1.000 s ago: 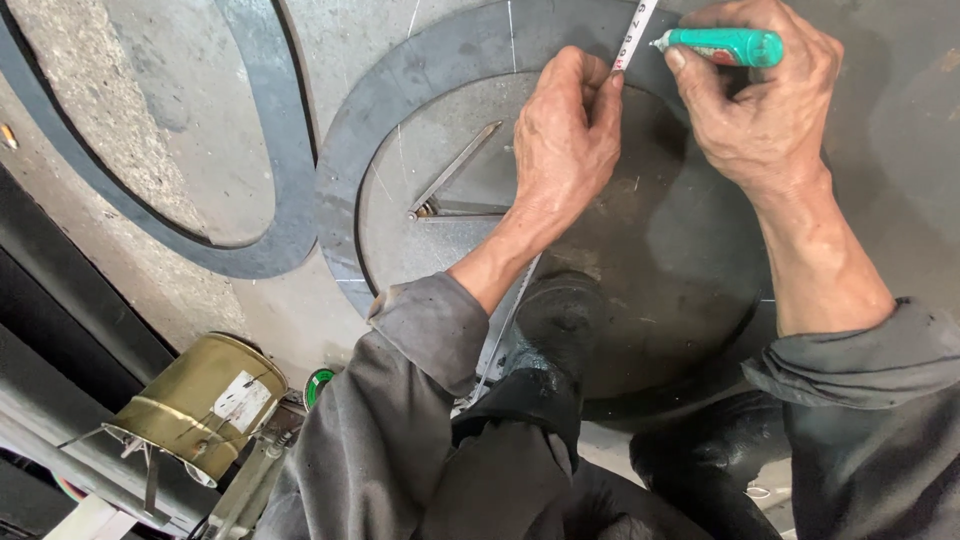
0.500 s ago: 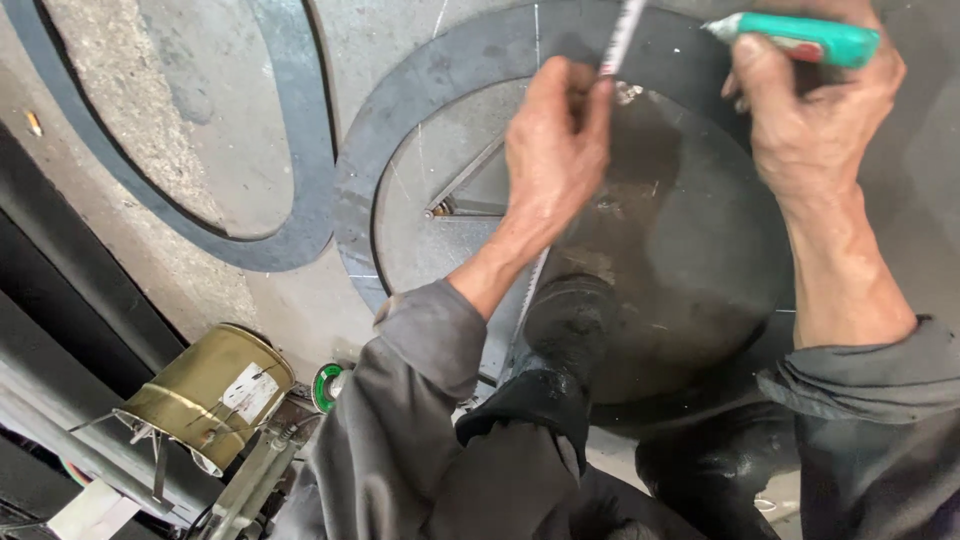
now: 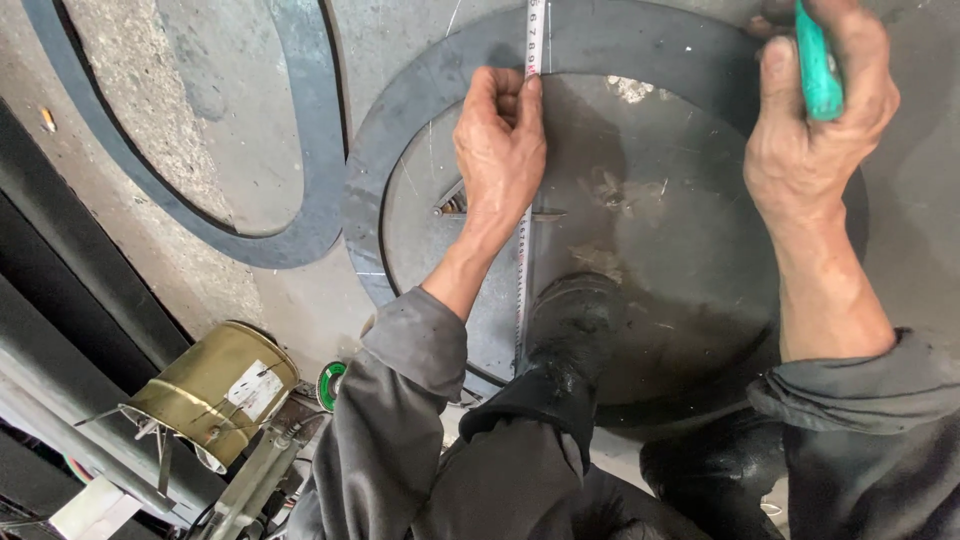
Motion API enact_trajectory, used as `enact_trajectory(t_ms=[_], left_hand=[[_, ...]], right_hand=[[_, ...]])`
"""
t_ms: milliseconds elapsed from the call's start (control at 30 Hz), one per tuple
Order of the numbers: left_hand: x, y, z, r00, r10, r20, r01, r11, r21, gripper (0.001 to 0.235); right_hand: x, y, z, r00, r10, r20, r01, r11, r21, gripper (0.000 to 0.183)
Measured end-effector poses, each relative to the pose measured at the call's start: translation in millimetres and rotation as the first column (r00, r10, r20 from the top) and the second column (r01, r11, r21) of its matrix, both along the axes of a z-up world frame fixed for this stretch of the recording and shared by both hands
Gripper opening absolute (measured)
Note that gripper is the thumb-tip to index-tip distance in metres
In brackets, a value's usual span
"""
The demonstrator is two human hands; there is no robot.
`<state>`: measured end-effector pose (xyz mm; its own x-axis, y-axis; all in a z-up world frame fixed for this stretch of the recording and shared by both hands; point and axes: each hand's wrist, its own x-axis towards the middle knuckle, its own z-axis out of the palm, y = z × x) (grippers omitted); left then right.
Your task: The worker is measuring and marking a circular metal plate on a workshop floor using a tape measure, a wing divider, and a paint marker.
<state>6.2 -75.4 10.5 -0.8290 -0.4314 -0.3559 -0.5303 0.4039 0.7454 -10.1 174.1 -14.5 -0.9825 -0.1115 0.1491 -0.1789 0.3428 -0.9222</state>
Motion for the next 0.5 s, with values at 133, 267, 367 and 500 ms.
enact_trajectory(t_ms=[133, 267, 367, 500], left_hand=[[0, -1, -2, 1.0, 0.007, -0.003, -0.007, 1.0, -0.023, 0.017], [-1, -1, -3, 1.0, -0.002, -0.013, 0.001, 1.0, -0.026, 0.017], [-2, 1, -2, 1.0, -0.014, -0.015, 0.013, 0.999, -0.044, 0.017], [2, 5, 2, 1.0, -0.026, 0.005, 0.026, 0.997, -0.074, 0.018]], right_hand=[[4, 1, 7, 0.998, -0.005, -0.07, 0.01, 0.998, 0.06, 0.025], [13, 9, 2, 0.995, -0.006, -0.103, 0.03, 0.973, 0.23, 0.024], [20, 4, 8, 0.996, -0.046, -0.071, 0.059, 0.978, 0.199, 0.023], [42, 4, 10, 0.994, -0.11, -0.021, 0.112, 0.963, 0.247, 0.025]])
